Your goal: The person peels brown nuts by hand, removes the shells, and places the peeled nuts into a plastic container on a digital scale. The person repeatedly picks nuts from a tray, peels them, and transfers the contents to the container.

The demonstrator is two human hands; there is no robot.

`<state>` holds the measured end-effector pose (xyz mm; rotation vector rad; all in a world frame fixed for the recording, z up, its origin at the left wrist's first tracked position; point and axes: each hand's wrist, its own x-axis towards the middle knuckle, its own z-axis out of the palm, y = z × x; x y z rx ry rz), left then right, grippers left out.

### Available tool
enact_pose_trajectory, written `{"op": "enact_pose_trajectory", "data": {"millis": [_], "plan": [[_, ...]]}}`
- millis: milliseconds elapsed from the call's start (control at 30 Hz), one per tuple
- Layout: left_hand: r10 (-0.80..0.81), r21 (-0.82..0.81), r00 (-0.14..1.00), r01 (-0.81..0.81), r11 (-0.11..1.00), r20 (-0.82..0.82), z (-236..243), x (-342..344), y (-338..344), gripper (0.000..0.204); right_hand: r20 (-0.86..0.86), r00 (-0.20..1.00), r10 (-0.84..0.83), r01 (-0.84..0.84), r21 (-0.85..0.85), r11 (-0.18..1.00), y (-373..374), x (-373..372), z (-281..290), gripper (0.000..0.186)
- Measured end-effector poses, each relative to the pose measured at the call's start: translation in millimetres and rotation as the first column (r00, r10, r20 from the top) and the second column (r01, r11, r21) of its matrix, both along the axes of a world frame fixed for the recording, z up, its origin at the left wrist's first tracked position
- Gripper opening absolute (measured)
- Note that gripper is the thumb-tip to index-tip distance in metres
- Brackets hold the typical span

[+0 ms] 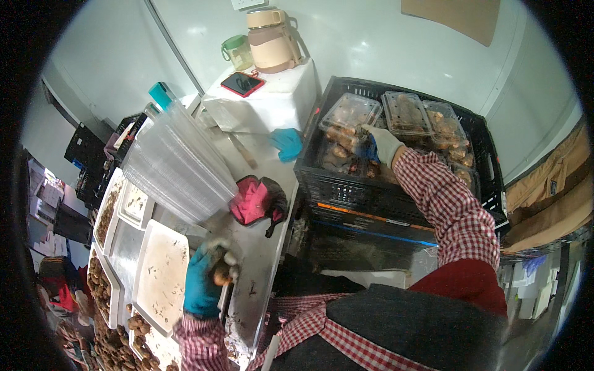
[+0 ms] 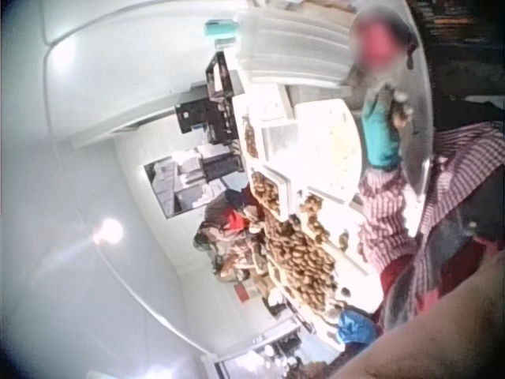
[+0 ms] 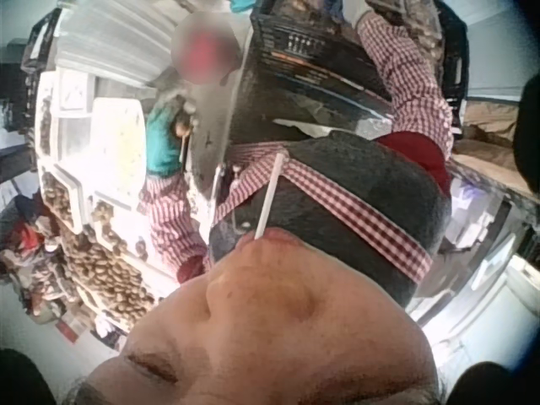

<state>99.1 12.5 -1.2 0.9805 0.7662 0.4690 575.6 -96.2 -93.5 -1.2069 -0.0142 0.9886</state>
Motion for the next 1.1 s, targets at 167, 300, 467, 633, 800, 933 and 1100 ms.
{"op": "enact_pose_trajectory", "data": {"millis": [167, 300, 467, 633, 800, 933, 1100], "plan": [[-0.409, 0.048, 0.908, 0.406, 0.913, 0.091, 16.5, 152.0, -0.2, 0.026, -0.050, 0.962, 0.268, -0.266, 0.038, 0.963, -56.4, 3.4, -16.4, 0.034], [-0.508, 0.168, 0.859, 0.494, 0.853, 0.054, -23.1, 251.4, 6.7, 0.046, -0.091, 0.948, 0.306, -0.310, -0.037, 0.950, -45.9, -4.9, -0.9, 0.027], [-0.175, 0.905, 0.889, 0.408, -0.119, -0.423, -72.6, 326.2, -2.4, 0.059, -0.116, 0.993, 0.031, -0.040, -0.077, 0.996, -43.1, 18.2, 6.9, 0.029], [-0.085, 0.703, 0.738, 0.592, -0.393, -0.669, -62.4, 340.9, -21.2, 0.057, 0.246, 0.969, -0.018, 0.020, -0.003, 1.000, -27.2, 29.9, -16.3, 0.028], [-0.111, 0.723, 0.780, 0.503, -0.473, -0.615, -80.3, 344.5, -14.1, 0.045, 0.230, 0.969, -0.092, 0.107, -0.051, 0.993, -16.3, 62.8, -51.9, 0.040], [-0.102, 0.729, 0.790, 0.498, -0.469, -0.605, -81.8, 338.3, -14.6, 0.040, 0.831, 0.537, 0.147, 0.022, -0.188, 0.982, -17.3, 54.7, -58.2, 0.037], [-0.047, 0.710, 0.797, 0.507, -0.489, -0.602, -80.9, 339.6, -26.0, 0.029, 0.906, -0.010, 0.424, 0.282, -0.404, 0.870, -18.5, 62.2, -61.7, 0.036]]}}
